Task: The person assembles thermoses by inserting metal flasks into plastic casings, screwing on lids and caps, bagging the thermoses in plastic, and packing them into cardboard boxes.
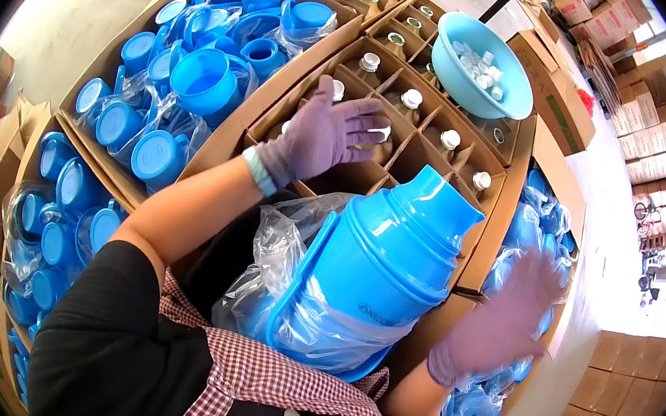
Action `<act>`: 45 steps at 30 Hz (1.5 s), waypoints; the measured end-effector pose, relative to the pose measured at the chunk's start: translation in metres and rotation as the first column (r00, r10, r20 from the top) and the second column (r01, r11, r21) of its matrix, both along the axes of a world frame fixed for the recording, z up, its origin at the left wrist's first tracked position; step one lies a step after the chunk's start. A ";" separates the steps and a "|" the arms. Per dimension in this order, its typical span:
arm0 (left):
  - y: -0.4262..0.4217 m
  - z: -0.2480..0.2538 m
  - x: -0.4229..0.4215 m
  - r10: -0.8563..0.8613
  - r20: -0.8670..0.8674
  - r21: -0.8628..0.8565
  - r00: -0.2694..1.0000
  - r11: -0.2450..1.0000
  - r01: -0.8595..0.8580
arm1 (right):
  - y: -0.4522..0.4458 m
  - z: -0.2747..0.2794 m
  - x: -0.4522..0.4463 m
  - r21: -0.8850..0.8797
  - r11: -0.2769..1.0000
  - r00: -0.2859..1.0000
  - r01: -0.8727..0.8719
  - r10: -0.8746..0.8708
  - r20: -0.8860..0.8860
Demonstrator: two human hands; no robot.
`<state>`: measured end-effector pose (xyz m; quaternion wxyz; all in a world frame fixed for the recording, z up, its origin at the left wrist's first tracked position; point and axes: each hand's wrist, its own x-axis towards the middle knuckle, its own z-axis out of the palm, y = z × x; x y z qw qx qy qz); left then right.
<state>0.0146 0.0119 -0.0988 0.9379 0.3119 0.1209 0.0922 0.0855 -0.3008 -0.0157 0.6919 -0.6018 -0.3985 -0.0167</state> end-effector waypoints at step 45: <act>-0.057 0.060 -0.096 -0.425 0.452 0.883 0.784 0.090 -0.460 | 0.001 -0.078 0.006 -0.099 0.886 0.485 -0.454 0.152 -0.862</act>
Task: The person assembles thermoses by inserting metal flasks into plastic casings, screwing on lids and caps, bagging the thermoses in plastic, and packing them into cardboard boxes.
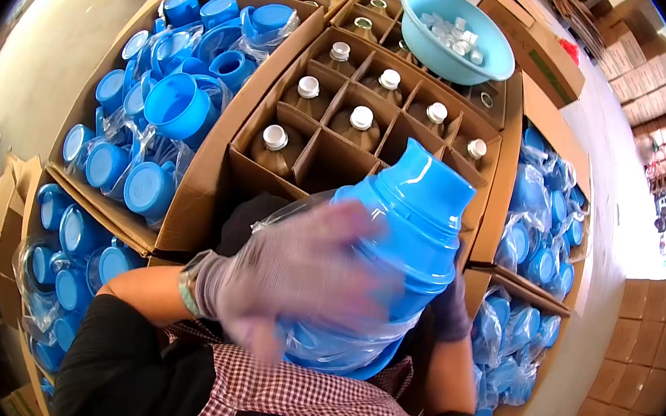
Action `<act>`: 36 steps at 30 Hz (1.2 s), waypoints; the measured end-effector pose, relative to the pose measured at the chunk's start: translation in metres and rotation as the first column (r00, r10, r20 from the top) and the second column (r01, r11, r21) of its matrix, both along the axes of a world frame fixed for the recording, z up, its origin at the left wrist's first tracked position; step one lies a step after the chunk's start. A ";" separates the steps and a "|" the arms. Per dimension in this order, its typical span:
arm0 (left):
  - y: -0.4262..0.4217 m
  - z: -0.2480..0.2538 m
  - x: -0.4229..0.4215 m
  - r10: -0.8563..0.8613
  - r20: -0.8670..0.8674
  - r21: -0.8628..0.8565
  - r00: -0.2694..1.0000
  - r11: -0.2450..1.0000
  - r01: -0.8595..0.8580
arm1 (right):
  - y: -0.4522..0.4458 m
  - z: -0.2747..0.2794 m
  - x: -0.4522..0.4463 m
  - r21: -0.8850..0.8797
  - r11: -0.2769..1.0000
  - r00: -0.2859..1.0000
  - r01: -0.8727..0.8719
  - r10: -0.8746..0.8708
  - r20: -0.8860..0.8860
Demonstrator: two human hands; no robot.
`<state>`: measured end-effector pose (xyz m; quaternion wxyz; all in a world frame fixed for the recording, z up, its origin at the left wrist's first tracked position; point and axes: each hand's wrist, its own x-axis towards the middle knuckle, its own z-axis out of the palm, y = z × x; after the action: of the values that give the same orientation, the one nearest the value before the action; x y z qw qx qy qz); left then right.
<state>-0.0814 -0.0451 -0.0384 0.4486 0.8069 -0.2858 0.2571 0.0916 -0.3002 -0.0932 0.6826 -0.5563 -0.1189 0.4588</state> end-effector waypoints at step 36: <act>0.096 0.036 0.044 -0.049 -0.510 -0.664 0.859 0.657 -0.357 | 0.183 0.132 0.060 0.300 0.765 0.646 -0.570 0.192 0.739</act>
<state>-0.0376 0.0514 -0.0019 0.7679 0.6143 0.0374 0.1779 0.1521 -0.1170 0.0389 0.5958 -0.4414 -0.5912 0.3173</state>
